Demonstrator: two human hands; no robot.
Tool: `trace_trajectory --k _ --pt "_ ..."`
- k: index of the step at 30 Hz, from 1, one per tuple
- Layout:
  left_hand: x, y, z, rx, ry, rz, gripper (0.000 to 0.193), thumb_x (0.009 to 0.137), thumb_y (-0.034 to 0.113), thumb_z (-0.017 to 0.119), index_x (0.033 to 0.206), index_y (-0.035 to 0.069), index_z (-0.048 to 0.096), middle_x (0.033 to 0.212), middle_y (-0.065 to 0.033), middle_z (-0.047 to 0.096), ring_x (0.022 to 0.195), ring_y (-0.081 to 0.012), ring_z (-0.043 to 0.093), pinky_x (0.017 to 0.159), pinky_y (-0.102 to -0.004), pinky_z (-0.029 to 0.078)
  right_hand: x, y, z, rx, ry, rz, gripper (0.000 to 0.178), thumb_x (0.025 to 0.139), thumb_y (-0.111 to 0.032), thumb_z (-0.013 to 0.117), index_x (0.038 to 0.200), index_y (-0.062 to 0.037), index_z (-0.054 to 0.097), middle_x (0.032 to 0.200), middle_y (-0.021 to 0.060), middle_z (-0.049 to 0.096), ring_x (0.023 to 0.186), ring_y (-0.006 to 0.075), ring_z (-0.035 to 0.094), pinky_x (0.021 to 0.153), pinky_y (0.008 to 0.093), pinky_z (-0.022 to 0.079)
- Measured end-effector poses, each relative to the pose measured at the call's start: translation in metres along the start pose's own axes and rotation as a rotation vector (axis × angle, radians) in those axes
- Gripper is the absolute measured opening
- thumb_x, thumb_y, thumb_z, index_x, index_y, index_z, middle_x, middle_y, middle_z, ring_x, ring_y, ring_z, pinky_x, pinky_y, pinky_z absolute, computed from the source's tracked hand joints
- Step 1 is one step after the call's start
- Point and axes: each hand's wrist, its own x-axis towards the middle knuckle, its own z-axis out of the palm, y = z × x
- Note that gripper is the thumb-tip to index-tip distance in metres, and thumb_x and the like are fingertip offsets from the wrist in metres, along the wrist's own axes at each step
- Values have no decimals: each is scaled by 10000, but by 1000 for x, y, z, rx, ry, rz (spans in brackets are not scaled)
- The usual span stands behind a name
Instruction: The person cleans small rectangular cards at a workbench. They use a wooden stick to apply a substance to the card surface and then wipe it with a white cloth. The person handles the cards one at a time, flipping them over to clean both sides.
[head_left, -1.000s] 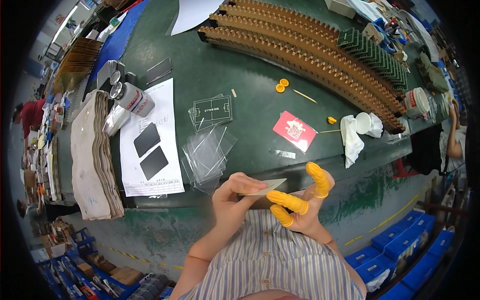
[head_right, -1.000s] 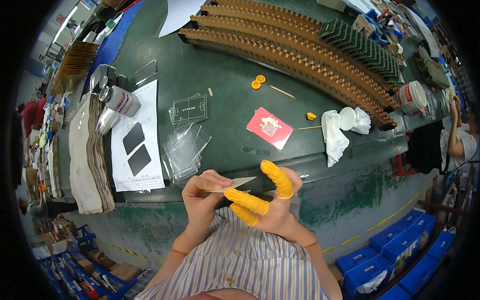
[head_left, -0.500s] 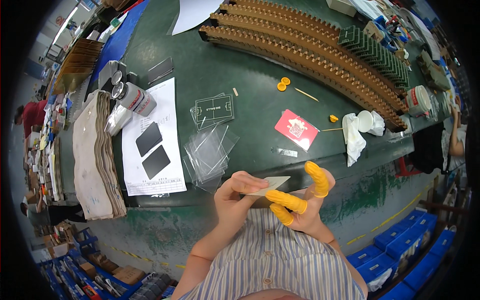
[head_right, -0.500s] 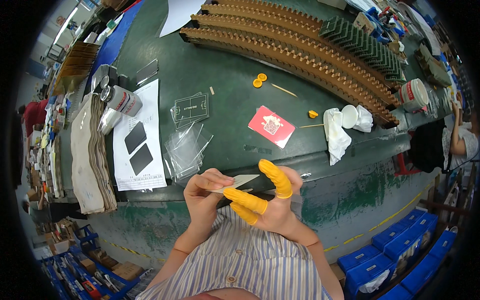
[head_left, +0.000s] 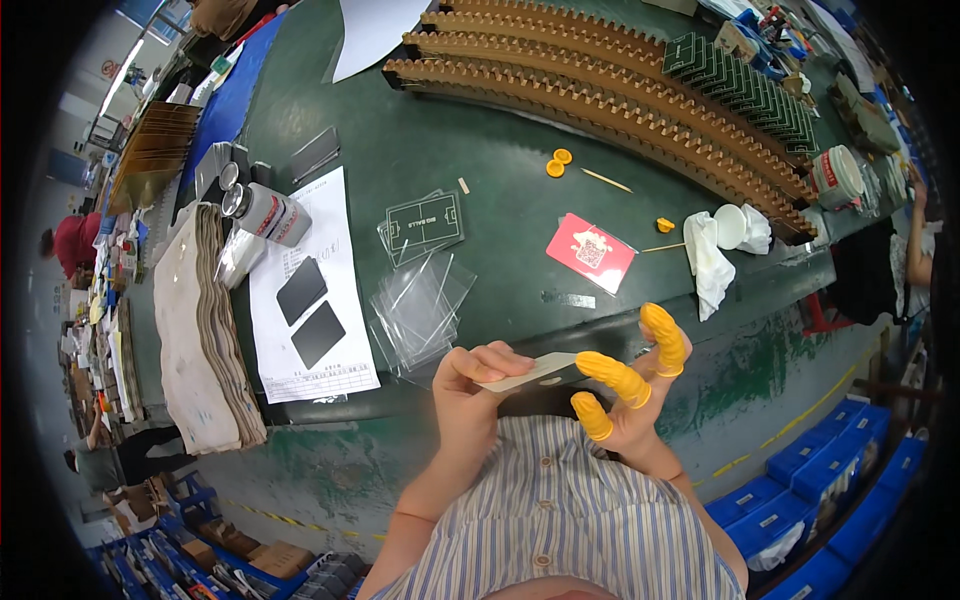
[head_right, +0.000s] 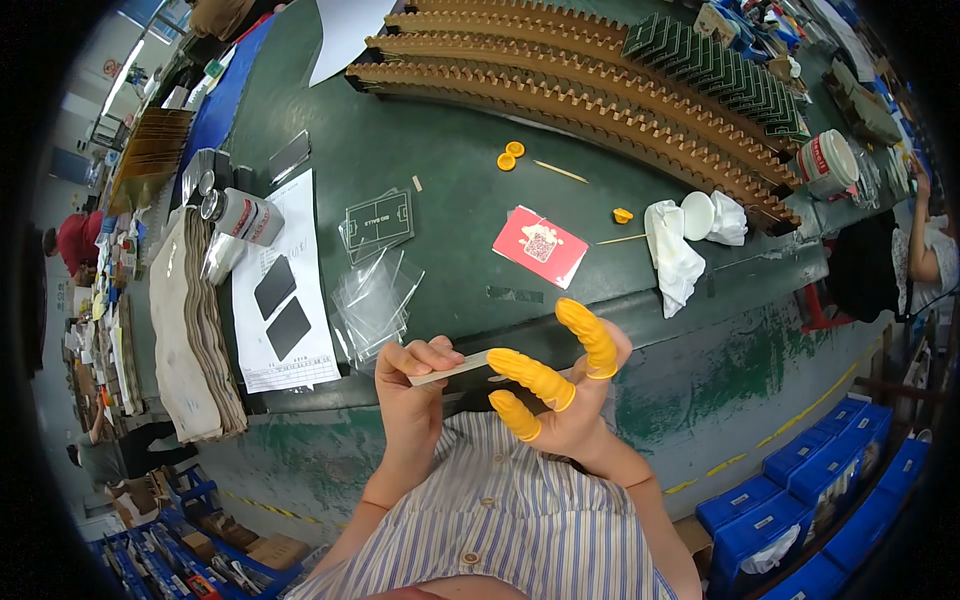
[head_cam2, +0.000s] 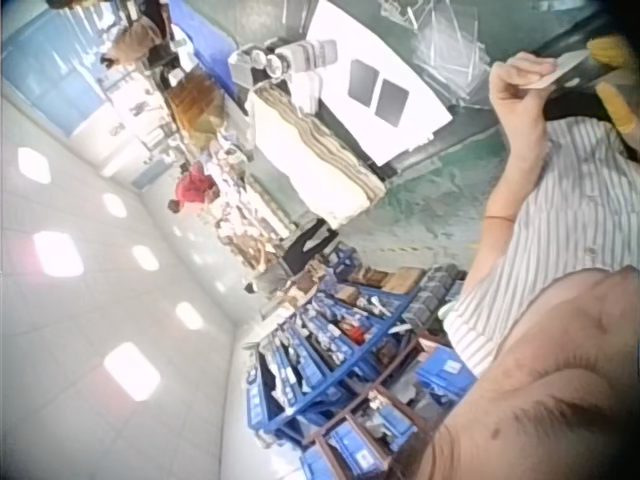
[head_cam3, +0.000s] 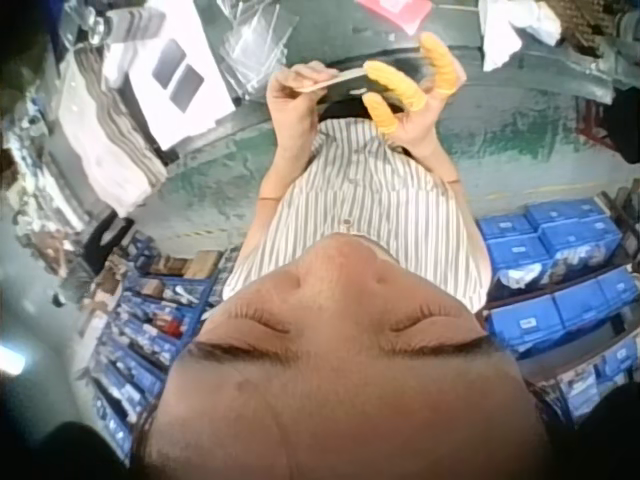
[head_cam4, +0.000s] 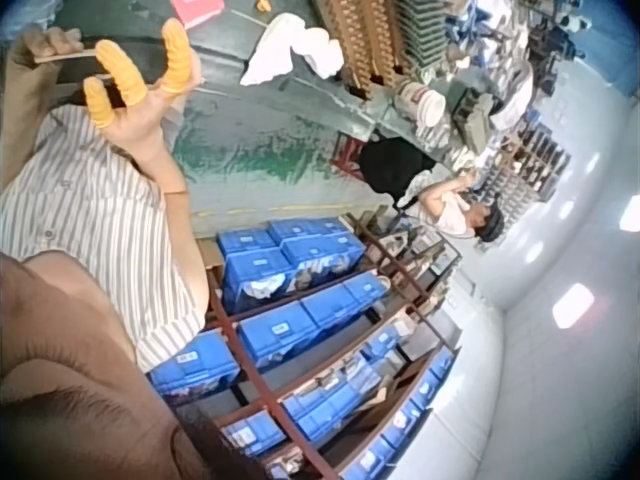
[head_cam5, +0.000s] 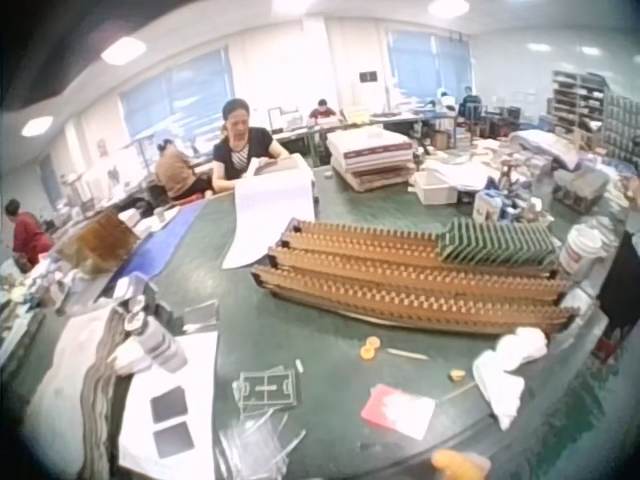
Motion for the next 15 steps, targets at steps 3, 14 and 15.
trace_trajectory --k 3,14,15 --pt "0 0 1 -22 -4 7 235 748 -97 639 758 79 485 826 -149 655 826 -238 592 787 -361 493 0 -1 -1 -14 -5 -5 320 741 -364 711 1002 -181 713 1315 124 336 1137 279 276 951 380 276" --pt "-1 0 3 3 -12 8 215 752 -57 666 755 75 496 826 -144 655 838 -241 599 793 -372 499 -1 -9 4 -107 -133 -108 263 674 -247 720 937 -253 723 1303 165 315 1134 300 273 930 420 272" --pt "-2 0 3 8 -11 8 214 752 -54 667 754 75 497 825 -143 656 836 -239 599 794 -373 499 -2 -8 5 -111 -136 -105 268 676 -241 718 943 -255 723 1301 166 316 1129 300 276 928 417 276"
